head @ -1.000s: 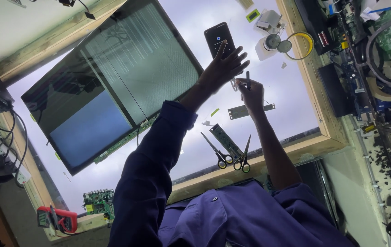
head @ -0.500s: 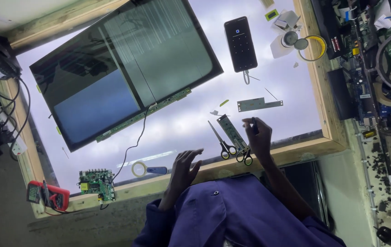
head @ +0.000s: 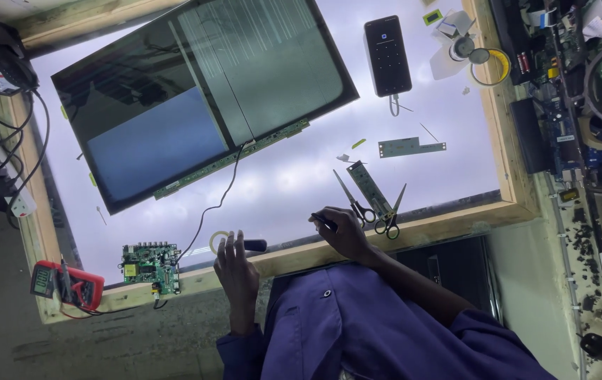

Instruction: Diagnosing and repairing a television circuit board using a multimeter, magnifying glass, and tweezers.

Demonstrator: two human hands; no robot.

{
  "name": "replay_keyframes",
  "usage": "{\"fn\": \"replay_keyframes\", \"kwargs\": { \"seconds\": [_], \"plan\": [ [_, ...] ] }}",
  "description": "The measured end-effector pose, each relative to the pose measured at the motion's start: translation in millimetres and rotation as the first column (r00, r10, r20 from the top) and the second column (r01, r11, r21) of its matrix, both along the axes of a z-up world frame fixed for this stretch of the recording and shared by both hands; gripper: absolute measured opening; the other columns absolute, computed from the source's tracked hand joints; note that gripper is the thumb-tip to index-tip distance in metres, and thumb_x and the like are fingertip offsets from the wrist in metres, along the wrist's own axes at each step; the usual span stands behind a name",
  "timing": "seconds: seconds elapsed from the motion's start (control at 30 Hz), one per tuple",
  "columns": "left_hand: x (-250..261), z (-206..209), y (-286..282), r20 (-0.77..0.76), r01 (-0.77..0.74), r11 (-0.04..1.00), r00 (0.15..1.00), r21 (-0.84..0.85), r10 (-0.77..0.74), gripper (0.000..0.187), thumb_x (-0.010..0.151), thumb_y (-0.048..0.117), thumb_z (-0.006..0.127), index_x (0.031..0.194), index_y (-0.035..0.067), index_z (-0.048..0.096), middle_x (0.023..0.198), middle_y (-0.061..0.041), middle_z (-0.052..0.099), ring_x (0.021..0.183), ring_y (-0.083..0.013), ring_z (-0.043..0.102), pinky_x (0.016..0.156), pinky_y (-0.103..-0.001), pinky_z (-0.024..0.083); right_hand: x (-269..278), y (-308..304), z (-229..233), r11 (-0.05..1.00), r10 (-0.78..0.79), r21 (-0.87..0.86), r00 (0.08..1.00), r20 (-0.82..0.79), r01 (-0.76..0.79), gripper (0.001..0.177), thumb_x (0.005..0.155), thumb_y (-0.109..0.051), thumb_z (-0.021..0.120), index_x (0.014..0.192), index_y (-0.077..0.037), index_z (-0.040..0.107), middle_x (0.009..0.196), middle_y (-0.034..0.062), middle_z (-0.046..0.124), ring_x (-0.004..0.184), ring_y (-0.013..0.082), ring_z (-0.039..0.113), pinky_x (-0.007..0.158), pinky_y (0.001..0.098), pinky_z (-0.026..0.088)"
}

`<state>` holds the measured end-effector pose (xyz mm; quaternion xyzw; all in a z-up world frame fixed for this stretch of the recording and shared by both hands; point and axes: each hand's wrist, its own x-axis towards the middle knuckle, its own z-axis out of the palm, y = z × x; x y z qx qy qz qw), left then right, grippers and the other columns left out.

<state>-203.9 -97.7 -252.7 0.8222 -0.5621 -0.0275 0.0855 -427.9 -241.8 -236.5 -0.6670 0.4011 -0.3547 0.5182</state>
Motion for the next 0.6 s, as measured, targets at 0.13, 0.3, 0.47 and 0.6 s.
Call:
{"fn": "replay_keyframes", "kwargs": {
  "seconds": [0.13,0.3,0.47,0.6],
  "plan": [
    [16,-5,6,-0.013,0.035,0.997,0.999,0.066,-0.034,0.070,0.076,-0.004,0.056,0.144,0.013,0.047,0.145,-0.011,0.050,0.136,-0.0333,0.043,0.099,-0.049,0.041,15,11,6,0.999,0.034,-0.013,0.999,-0.025,-0.034,0.007,0.082,-0.003,0.066,0.082,-0.006,0.072,0.058,0.0124,0.062,0.050,0.0217,0.055,0.047,0.0324,0.041],
    [39,-36,15,0.095,0.129,0.990,0.986,0.061,-0.135,0.063,0.073,-0.003,0.054,0.132,0.018,0.058,0.123,-0.006,0.056,0.127,-0.0268,0.046,0.101,-0.046,0.036,32,21,-6,0.993,0.105,-0.039,0.989,-0.103,-0.109,0.006,0.084,-0.007,0.067,0.088,-0.006,0.073,0.061,0.0145,0.059,0.051,0.0246,0.055,0.047,0.0348,0.042],
    [61,-48,19,0.077,0.173,0.977,0.980,0.128,-0.183,0.042,0.075,0.006,0.064,0.115,0.022,0.067,0.109,0.000,0.063,0.123,-0.0220,0.051,0.102,-0.045,0.037,51,36,-26,0.979,0.195,-0.022,0.962,-0.191,-0.203,0.011,0.084,-0.010,0.069,0.093,-0.013,0.075,0.069,0.0102,0.065,0.056,0.0216,0.056,0.052,0.0341,0.043],
    [66,-48,24,0.031,0.338,0.924,0.937,0.180,-0.349,0.035,0.077,0.016,0.071,0.112,0.021,0.068,0.107,0.000,0.065,0.117,-0.0196,0.055,0.109,-0.050,0.033,79,43,-27,0.933,0.333,0.017,0.845,-0.418,-0.359,0.033,0.081,-0.026,0.074,0.113,-0.017,0.069,0.104,0.0078,0.070,0.091,0.0384,0.067,0.072,0.0493,0.052]
  ]
}}
